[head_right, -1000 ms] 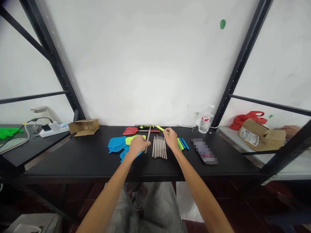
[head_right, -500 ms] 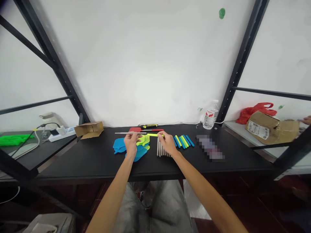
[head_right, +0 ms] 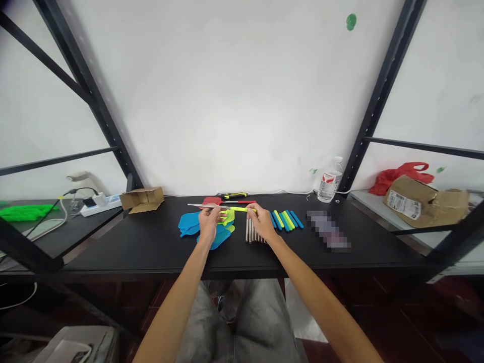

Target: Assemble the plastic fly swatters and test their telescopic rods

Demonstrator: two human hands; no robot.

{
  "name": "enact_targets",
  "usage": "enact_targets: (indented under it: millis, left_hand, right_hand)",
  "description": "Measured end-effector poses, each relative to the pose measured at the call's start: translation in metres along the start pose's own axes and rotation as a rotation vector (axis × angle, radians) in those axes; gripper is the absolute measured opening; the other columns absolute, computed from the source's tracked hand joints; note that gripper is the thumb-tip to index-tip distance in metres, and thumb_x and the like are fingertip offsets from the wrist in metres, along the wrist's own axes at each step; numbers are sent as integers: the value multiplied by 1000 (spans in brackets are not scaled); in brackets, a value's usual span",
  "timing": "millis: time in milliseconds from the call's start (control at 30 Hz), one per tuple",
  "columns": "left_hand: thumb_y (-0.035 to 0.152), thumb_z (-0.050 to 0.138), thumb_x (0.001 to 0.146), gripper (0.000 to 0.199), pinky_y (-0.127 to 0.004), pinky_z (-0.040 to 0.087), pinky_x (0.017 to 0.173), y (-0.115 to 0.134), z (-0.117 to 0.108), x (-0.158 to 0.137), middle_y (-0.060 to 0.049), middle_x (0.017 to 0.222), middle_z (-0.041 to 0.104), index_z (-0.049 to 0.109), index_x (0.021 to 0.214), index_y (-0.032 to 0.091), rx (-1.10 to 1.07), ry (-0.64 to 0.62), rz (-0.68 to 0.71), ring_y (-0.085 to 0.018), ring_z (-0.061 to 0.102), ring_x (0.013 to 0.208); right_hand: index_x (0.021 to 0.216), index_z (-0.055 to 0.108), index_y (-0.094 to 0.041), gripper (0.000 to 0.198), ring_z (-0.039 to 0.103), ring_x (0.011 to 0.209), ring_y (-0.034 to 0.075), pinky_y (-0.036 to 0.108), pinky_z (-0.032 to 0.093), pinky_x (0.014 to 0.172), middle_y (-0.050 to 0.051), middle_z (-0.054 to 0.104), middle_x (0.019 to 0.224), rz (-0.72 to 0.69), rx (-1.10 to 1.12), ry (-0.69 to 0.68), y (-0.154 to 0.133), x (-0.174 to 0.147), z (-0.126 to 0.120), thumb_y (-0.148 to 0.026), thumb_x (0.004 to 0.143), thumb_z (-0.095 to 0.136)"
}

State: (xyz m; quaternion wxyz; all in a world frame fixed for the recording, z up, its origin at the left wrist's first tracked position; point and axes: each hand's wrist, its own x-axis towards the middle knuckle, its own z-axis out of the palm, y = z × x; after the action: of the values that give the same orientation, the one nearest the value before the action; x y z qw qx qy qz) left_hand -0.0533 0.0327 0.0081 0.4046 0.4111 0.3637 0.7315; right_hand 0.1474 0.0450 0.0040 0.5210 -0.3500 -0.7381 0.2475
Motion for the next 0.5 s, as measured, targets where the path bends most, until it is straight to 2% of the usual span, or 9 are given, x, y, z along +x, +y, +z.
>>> enact_targets:
  millis: [133,300,500]
  left_hand:
    - [45,78,72,38,-25,52,49,2,3,-5,-8,85,73,65,92,15,34,-76,2,-18,70,60]
    - [47,79,72,40,-24,52,49,4,6,-8,-8,86,71,70,93,15,105,-155,16,-16,69,61]
    - [55,72,77,47,-22,50,47,7,4,-5,-11,94,73,69,99,14,-17,-25,18,-13,66,59]
  right_hand:
    - [102,61,-22,30,43,50,12,25,32,50,-1,62,73,4,14,-38,0,0,2,-48,97,45]
    - [106,62,-22,29,56,66,16,25,38,58,2,68,84,-23,-3,-57,4,2,4,-46,92,54]
    - [104,65,-21,25,52,65,15,26,38,58,3,68,89,-54,-44,-20,5,3,2,-41,92,56]
